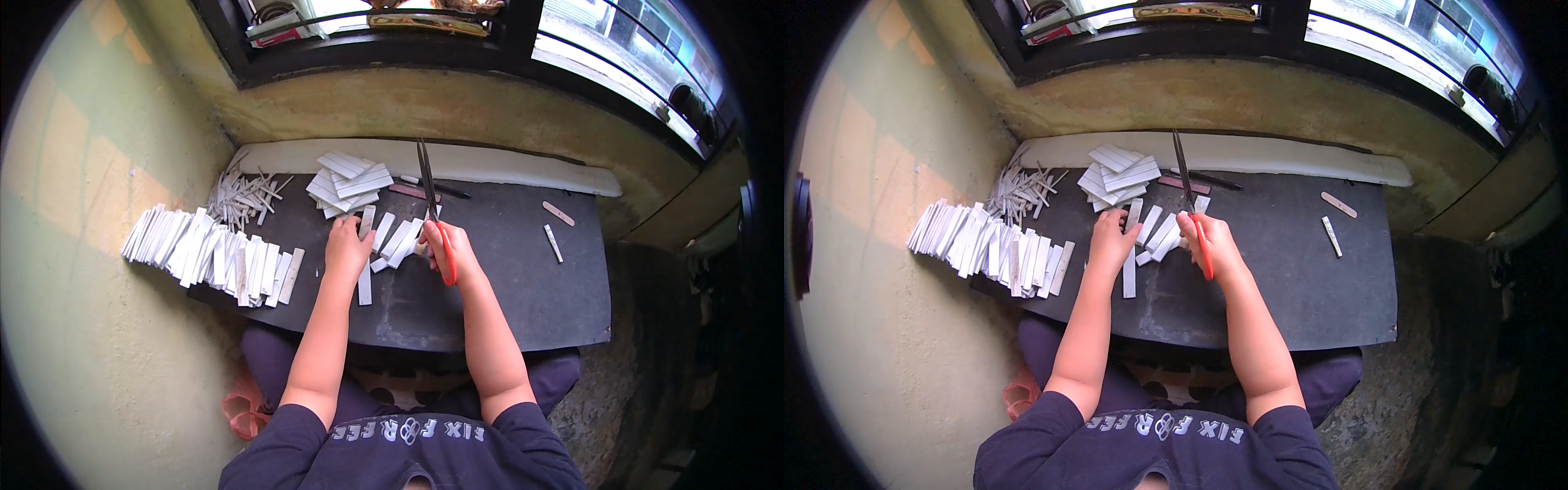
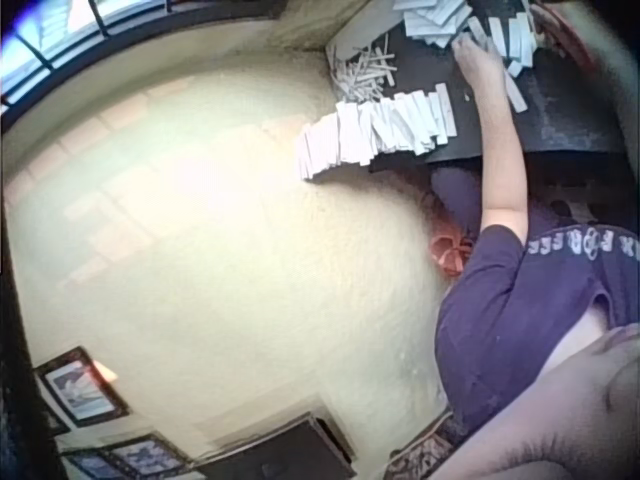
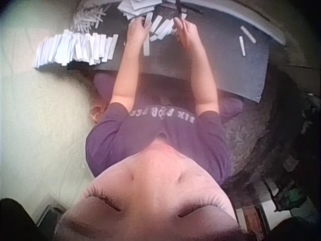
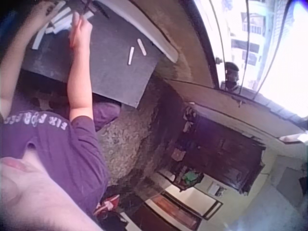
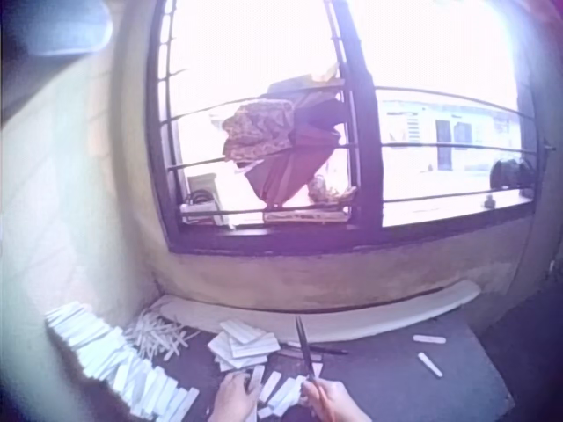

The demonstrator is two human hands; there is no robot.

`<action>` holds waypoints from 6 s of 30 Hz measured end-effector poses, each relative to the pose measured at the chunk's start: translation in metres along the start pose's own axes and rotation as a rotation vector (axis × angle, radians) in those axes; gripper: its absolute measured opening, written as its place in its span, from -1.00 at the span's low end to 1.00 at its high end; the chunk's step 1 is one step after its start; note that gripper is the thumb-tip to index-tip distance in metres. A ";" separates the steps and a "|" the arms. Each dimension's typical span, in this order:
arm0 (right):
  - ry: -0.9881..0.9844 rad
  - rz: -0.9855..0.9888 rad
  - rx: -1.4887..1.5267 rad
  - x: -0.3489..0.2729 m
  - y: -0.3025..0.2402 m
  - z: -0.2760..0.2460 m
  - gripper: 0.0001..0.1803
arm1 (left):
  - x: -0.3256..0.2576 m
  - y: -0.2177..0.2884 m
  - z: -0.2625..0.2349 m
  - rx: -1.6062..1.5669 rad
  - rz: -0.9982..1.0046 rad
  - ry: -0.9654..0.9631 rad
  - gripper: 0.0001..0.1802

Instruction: The person sits cross-legged on the floor and uses red-handled scissors to cut a stack of white rectangular paper sheets into thin strips. The person repeatedly cuts the paper and places the resulting strips onto a pile on the floor.

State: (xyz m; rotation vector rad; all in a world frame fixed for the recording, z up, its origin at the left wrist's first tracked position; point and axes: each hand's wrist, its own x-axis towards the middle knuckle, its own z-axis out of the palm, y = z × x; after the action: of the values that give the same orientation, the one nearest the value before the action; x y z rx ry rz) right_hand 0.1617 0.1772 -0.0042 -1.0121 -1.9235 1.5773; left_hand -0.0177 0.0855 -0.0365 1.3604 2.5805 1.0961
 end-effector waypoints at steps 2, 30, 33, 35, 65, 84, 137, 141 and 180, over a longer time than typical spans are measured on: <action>0.006 -0.001 -0.007 0.000 0.000 0.001 -0.35 | 0.003 -0.003 0.002 -0.020 -0.006 -0.045 -0.72; 0.293 0.155 0.009 0.004 -0.007 -0.017 -0.33 | -0.017 0.068 0.037 -0.193 0.146 -0.211 -0.74; 0.289 0.153 0.045 0.002 -0.007 -0.018 -0.34 | -0.026 0.070 0.022 -0.298 0.050 -0.321 -0.72; 0.286 0.171 0.049 0.002 -0.007 -0.018 -0.33 | -0.033 0.066 0.016 -0.277 0.084 -0.309 -0.71; 0.121 0.142 -0.025 -0.004 -0.015 -0.006 -0.41 | 0.110 -0.013 0.009 -0.673 -0.100 0.112 -0.55; -0.385 -0.264 -0.033 -0.111 -0.037 -0.008 -0.47 | -0.056 0.116 -0.104 -1.330 -0.048 0.099 -0.60; -0.160 -0.285 0.096 -0.151 -0.011 -0.007 -0.49 | -0.098 0.128 -0.086 -1.081 0.160 -0.081 -0.40; -0.157 -0.283 0.083 -0.151 -0.010 -0.007 -0.50 | -0.098 0.127 -0.086 -1.076 0.143 -0.080 -0.39; -0.138 -0.119 -0.161 -0.149 -0.019 -0.014 -0.61 | -0.070 0.124 -0.075 -1.177 0.105 0.167 -0.67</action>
State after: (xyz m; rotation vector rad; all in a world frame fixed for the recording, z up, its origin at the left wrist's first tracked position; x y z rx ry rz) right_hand 0.2603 0.0697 0.0334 -0.8522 -2.1915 1.4783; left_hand 0.0900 0.0373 0.0739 1.0439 1.3337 2.2302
